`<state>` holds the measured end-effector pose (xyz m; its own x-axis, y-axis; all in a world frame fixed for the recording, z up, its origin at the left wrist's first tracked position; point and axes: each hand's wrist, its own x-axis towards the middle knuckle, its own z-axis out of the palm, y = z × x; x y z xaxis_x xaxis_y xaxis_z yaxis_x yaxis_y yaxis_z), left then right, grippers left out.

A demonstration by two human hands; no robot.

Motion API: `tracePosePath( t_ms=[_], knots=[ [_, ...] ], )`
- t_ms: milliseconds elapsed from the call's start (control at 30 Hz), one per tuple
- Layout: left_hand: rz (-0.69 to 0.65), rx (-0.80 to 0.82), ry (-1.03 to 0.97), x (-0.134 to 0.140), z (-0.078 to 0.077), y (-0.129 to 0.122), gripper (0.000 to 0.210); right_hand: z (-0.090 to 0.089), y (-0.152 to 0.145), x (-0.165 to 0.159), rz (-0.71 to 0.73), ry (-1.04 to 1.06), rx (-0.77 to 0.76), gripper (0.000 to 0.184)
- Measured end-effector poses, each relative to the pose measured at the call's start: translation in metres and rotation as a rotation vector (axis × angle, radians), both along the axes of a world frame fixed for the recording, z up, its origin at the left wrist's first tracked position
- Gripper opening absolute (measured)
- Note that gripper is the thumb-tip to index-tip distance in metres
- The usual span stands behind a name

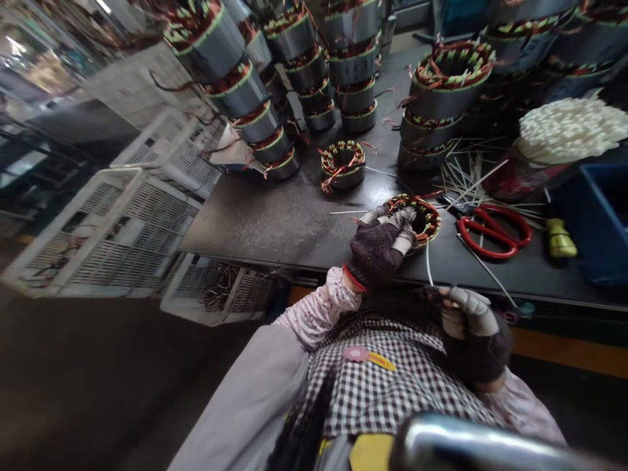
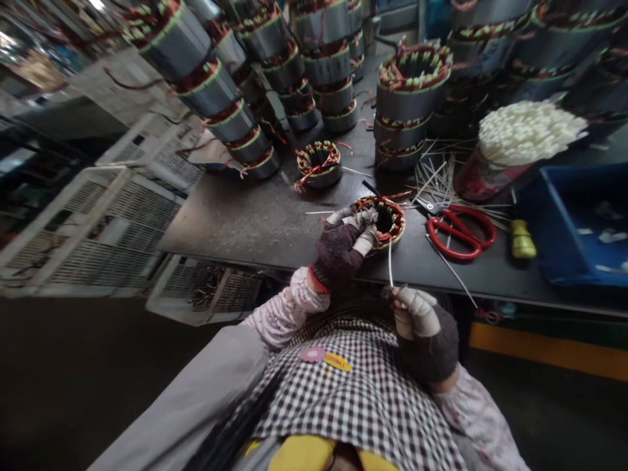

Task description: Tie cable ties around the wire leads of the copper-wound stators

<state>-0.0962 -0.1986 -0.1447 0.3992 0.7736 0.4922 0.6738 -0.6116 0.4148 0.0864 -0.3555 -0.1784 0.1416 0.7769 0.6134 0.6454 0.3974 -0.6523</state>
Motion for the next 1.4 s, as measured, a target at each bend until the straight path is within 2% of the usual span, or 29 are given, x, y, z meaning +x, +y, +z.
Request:
tracePosePath(
  t_ms=[133,300,433,600,667,733,800,867,1033,1167,1233,1333,1400],
  knots=[
    [-0.004,-0.007,0.012,0.003,0.006,0.002,0.032,0.009,0.011,-0.002,0.015,-0.176,0.179,0.067],
    [0.019,-0.020,0.025,0.004,0.012,-0.001,0.033,0.020,0.012,-0.002,0.047,-0.196,0.189,0.064],
    [0.019,-0.048,0.027,0.002,0.015,-0.002,0.033,0.022,0.011,-0.004,0.106,-0.158,0.153,0.053],
    [-0.001,-0.163,-0.095,0.003,0.015,0.002,0.029,0.022,0.044,-0.005,0.137,-0.005,0.152,0.041],
    [-0.025,-0.238,-0.222,0.004,0.013,0.003,0.028,0.024,0.059,-0.005,0.113,0.089,0.061,0.029],
    [-0.049,-0.273,-0.333,0.004,0.010,0.002,0.021,0.027,0.069,-0.005,0.055,0.283,-0.099,0.021],
    [-0.073,-0.248,-0.372,0.003,0.008,0.001,0.010,0.033,0.072,-0.006,0.010,0.488,-0.273,0.027],
    [-0.100,-0.209,-0.361,0.003,0.007,0.001,0.004,0.039,0.071,-0.005,0.011,0.560,-0.369,0.031],
    [-0.094,-0.214,-0.319,0.002,0.006,0.002,0.006,0.051,0.076,-0.005,-0.010,0.379,-0.383,0.032],
    [-0.123,-0.203,-0.290,-0.001,0.007,0.004,0.007,0.054,0.087,-0.006,0.007,0.236,-0.484,0.033],
    [-0.163,-0.200,-0.289,-0.004,0.007,0.004,0.010,0.053,0.091,-0.005,0.006,0.150,-0.416,0.031],
    [-0.211,-0.208,-0.289,-0.007,0.009,0.004,0.013,0.051,0.095,-0.005,-0.012,-0.074,-0.110,0.022],
    [-0.198,-0.208,-0.289,-0.007,0.010,0.003,0.014,0.053,0.096,-0.005,-0.002,-0.216,0.056,0.016]
  ],
)
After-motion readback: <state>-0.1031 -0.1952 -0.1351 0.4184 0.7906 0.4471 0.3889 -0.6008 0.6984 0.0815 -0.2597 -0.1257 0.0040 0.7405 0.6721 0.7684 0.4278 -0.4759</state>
